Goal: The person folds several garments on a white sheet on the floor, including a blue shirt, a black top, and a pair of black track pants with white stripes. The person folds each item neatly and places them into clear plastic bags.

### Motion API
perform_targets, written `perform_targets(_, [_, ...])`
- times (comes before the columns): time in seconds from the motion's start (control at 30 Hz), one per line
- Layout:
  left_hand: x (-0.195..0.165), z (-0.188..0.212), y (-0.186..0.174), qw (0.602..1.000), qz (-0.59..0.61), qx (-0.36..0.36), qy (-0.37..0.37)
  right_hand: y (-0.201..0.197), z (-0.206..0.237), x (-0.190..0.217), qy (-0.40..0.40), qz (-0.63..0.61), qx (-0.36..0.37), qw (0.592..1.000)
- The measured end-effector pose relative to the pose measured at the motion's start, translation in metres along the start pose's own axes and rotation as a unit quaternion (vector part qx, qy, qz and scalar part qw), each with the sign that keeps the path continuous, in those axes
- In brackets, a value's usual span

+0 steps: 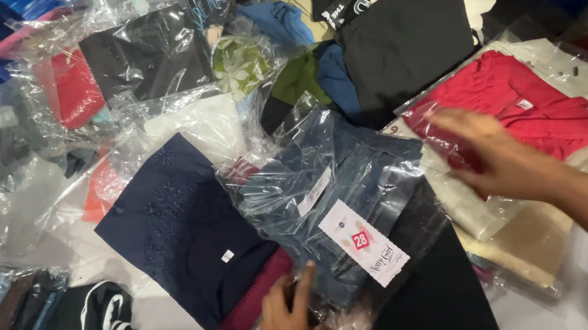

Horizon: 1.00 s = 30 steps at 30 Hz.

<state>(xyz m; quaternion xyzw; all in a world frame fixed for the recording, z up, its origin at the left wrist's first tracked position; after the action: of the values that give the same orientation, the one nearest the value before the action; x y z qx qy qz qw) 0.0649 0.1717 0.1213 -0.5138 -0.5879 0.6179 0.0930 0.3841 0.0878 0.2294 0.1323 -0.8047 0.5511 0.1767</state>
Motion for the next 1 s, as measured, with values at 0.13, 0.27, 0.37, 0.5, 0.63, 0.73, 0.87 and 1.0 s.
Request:
perform_targets(0.13, [-0.023,-0.005,-0.013,0.978,-0.147,-0.069,0.133,0.041,-0.019,-0.006,-0.019,-0.170,0.024,0.985])
perform_targets(0.27, [-0.025,-0.017,-0.009,0.989,-0.038,-0.032,0.138,0.058,-0.065,0.001,-0.037,-0.312,0.043,0.948])
perform_targets(0.37, [-0.028,-0.028,-0.034,0.986,0.008,-0.103,0.133,0.047,-0.109,0.014,-0.047,-0.263,0.029,0.963])
perform_targets(0.5, [-0.006,-0.051,-0.127,0.939,0.151,-0.306,0.034,-0.019,-0.168,0.033,-0.016,-0.286,-0.012,0.958])
perform_targets(0.63, [0.022,-0.095,-0.224,0.883,0.220,-0.401,-0.104,-0.098,-0.220,0.057,-0.036,-0.354,-0.103,0.929])
perform_targets(0.73, [0.006,-0.139,-0.264,0.835,0.394,-0.384,0.001,-0.117,-0.238,0.072,-0.070,-0.526,-0.066,0.845])
perform_targets(0.87, [-0.012,-0.173,-0.270,0.889,0.328,-0.318,0.043,-0.121,-0.242,0.086,-0.109,-0.470,-0.057,0.874])
perform_targets(1.0, [0.027,-0.193,-0.273,0.876,0.379,-0.297,0.033,-0.119,-0.256,0.070,-0.040,-0.394,-0.058,0.916])
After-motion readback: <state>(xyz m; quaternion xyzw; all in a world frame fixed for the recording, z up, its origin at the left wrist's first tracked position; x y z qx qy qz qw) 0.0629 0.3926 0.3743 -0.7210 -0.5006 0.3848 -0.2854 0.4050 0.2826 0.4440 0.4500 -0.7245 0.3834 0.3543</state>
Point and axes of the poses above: each hand's wrist, its own z-axis away from the middle knuckle, its own y-axis out of the palm, x = y × z, the point moved 10 cm from there along -z, towards the middle knuckle, and after that the axes turned 5 degrees about -z, right-handed, at the moved point
